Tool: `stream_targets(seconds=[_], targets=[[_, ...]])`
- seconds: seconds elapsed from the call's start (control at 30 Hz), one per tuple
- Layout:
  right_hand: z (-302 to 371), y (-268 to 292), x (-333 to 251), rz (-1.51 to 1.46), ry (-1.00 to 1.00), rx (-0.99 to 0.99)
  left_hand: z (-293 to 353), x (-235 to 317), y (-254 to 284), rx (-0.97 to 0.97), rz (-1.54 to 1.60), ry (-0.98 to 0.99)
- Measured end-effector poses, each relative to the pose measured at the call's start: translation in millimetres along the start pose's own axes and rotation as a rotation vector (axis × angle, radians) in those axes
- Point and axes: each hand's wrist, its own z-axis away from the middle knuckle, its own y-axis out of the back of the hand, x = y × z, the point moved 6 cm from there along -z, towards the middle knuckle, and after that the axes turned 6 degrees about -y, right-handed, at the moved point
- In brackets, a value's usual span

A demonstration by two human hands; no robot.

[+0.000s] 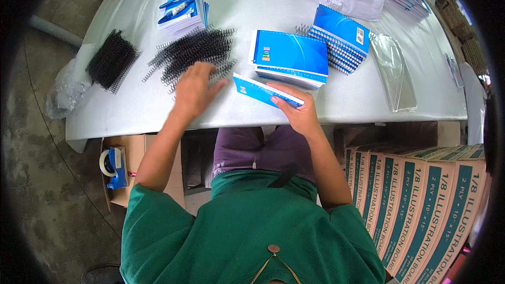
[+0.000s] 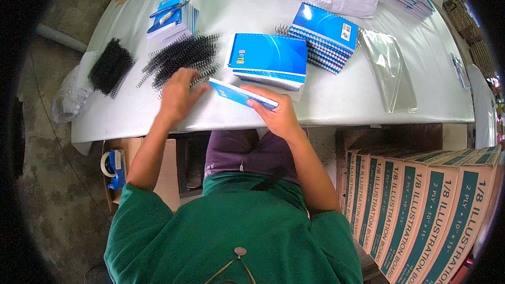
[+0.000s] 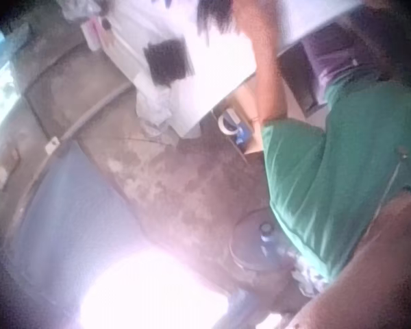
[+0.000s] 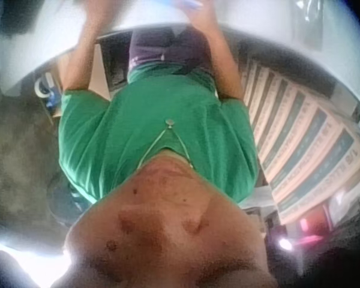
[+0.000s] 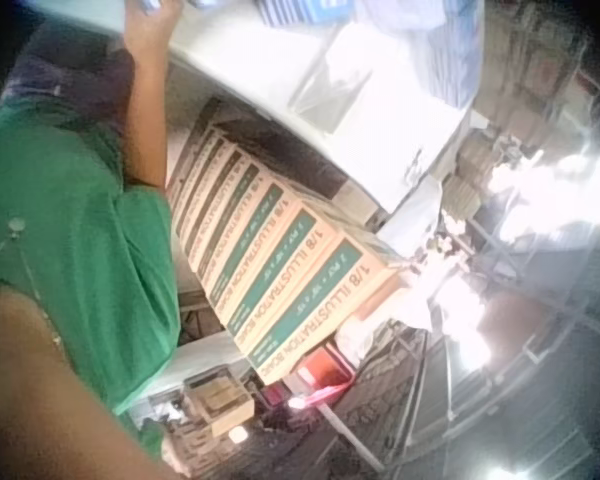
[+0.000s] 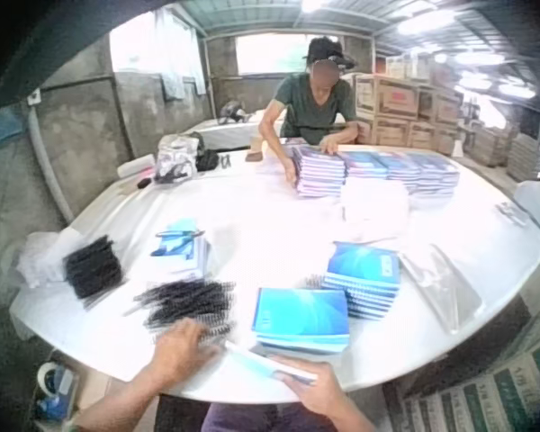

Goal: The person assembles notebooks by aligning stacks of paper and covers with plastic spiral coils and threading the coils through the pre-punched holes by hand.

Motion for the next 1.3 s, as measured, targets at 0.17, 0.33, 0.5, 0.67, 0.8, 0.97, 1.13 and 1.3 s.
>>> stream_targets(seconds=[0.17, 0.33, 0.5, 0.67, 0.8, 0.97, 1.13, 1.3], targets=[[0.3, 1.0, -5.3, 0.012, 0.051, 0.065, 8.6, 8.6, -2.7, -0.022, -0.087, 0.013], [-1.4, 2.8, -6.1, 0.018, 0.073, 0.030, 1.6, -8.2, 5.8, 0.011, 0.731, 0.345], [-1.4, 4.0, 1.1, 0.010, 0.065, 0.071, -1.5, 19.3, 9.4, -0.240, 0.827, 0.255], [-0.4, 2.5, -4.4, 0.030, 0.060, 0.069, 0.8, 32.6, 4.2, -0.255, 0.731, 0.203], [-1.4, 3.2, 2.8, -0.002, 0.034, 0.031, 5.9, 36.3, 0.4, -0.298, 0.693, 0.204], [0.7, 4.0, 5.2, 0.001, 0.008, 0.041, 0.1, 11.4, 5.1, -0.227, 0.837, 0.221], [1.0, 3.7, 3.3, 0.028, 0.047, 0.039, 0.8, 8.1, 0.6, -0.267, 0.740, 0.285], [2.4, 2.6, 3.3, 0.026, 0.029, 0.003, -2.4, 8.8, -5.4, -0.361, 1.103, 0.556]])
